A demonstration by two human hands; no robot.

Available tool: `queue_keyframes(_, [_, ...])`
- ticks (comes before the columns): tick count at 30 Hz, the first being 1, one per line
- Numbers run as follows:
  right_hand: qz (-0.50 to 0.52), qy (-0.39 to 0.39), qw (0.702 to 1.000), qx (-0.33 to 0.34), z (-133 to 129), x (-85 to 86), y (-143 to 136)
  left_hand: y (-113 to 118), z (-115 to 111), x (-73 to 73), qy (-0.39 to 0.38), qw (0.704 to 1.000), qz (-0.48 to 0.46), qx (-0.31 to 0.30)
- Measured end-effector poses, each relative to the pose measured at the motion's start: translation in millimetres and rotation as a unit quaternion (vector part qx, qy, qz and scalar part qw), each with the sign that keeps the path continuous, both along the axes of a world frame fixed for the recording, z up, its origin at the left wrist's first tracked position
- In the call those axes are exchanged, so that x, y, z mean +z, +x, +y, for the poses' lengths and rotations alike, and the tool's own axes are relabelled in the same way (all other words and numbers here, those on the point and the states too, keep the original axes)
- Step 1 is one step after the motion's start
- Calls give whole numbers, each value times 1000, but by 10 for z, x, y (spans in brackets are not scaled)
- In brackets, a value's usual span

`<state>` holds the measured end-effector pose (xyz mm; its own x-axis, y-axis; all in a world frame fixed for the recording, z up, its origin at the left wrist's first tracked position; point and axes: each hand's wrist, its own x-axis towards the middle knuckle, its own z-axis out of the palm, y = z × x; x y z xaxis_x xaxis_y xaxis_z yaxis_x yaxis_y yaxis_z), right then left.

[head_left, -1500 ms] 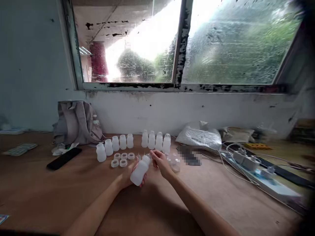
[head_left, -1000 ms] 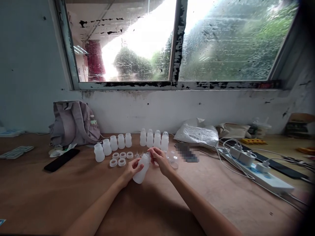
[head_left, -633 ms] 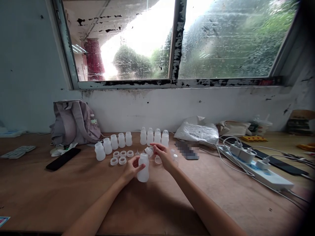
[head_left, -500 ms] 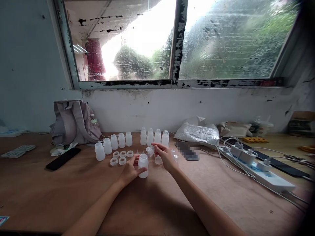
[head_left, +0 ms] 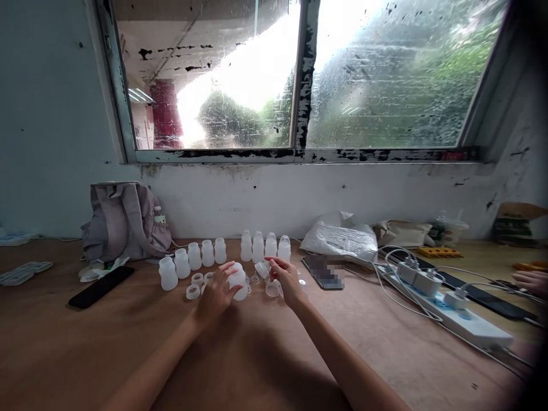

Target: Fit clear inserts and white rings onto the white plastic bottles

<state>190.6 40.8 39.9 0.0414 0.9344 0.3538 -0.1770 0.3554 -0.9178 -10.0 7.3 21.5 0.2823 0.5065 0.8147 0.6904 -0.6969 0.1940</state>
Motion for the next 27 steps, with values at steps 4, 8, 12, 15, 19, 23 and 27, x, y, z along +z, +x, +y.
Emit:
queue_keyframes(4, [-61,3,998,-13,3,-4,18,-112,425,249,24,997,73,18])
queue_keyframes(8, [-231,76,970,-23,-87,-40,-91,-155,918,437,1,986,146,74])
queue_keyframes(12, [-394,139,908,20,-241,-191,-290,-123,1276,461,-9,975,186,121])
queue_keyframes(15, [-470,162,866,54,-334,-322,-374,-82,1449,397,-14,967,209,147])
queue_keyframes(19, [-548,176,816,40,-412,-363,-376,-33,1596,241,-24,963,212,168])
queue_keyframes(23, [-595,158,788,-11,-464,-295,-360,-8,1670,72,-36,962,200,185])
queue_keyframes(27, [-615,146,775,-25,-465,-288,-369,-19,1702,-23,-48,961,188,198])
